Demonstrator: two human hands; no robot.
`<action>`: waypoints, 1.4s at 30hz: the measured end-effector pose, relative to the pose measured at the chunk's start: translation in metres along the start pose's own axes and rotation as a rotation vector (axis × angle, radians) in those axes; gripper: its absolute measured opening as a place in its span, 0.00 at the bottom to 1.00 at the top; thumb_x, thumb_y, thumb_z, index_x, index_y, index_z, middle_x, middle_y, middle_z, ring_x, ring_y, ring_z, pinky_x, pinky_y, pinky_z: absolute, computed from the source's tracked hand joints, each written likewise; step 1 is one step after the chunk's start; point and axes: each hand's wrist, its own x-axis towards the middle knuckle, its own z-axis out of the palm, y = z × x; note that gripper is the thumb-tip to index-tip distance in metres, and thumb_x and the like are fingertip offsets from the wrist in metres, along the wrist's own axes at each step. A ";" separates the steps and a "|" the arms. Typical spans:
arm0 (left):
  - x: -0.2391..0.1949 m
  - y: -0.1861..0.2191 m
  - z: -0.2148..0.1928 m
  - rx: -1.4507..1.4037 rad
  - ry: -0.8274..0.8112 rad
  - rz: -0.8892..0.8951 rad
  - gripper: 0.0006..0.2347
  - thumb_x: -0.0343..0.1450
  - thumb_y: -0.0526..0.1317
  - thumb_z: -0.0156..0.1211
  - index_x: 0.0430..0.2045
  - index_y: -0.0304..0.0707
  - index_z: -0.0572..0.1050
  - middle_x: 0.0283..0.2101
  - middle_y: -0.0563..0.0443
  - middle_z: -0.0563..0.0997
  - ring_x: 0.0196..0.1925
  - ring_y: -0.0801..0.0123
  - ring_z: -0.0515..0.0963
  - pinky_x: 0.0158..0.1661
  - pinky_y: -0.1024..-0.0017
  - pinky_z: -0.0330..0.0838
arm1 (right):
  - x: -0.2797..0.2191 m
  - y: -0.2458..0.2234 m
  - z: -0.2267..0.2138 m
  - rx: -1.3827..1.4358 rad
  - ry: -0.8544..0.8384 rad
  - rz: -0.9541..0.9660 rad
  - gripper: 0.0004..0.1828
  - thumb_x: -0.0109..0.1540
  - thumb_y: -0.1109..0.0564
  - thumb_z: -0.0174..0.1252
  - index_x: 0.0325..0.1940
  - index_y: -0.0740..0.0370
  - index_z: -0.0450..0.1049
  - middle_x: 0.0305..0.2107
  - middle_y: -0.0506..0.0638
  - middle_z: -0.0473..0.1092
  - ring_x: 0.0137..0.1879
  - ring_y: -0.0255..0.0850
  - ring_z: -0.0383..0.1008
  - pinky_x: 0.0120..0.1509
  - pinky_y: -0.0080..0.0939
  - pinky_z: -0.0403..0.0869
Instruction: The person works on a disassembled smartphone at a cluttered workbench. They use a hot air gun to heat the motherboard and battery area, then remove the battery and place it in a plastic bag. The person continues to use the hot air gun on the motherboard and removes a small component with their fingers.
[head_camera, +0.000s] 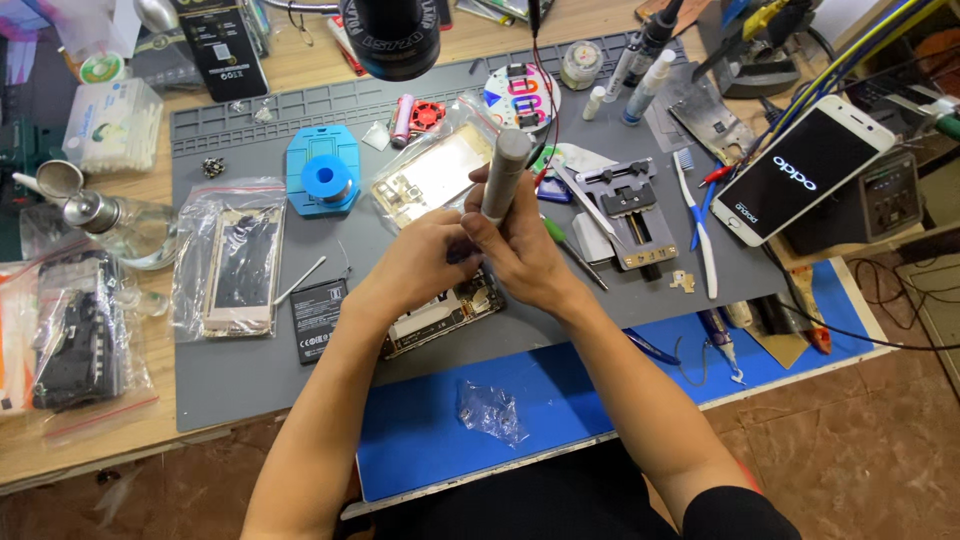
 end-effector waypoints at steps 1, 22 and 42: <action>0.001 0.000 0.001 0.002 -0.004 0.008 0.12 0.66 0.46 0.68 0.29 0.35 0.80 0.37 0.43 0.79 0.46 0.46 0.80 0.46 0.55 0.77 | -0.001 -0.001 0.000 -0.005 0.007 -0.002 0.21 0.75 0.56 0.50 0.68 0.63 0.53 0.36 0.48 0.64 0.34 0.33 0.66 0.40 0.33 0.69; -0.004 -0.004 0.018 0.486 0.017 0.239 0.05 0.76 0.39 0.57 0.36 0.39 0.78 0.37 0.50 0.77 0.44 0.60 0.79 0.47 0.68 0.74 | -0.038 -0.039 -0.019 -0.743 0.011 0.317 0.32 0.67 0.44 0.60 0.68 0.66 0.69 0.39 0.61 0.72 0.44 0.61 0.78 0.46 0.56 0.77; 0.008 0.043 -0.006 0.475 -0.188 0.057 0.08 0.74 0.43 0.59 0.29 0.39 0.80 0.27 0.49 0.80 0.38 0.60 0.84 0.44 0.68 0.77 | -0.126 -0.077 -0.176 -1.154 0.930 0.310 0.31 0.68 0.62 0.65 0.70 0.71 0.59 0.51 0.64 0.62 0.41 0.53 0.76 0.45 0.52 0.77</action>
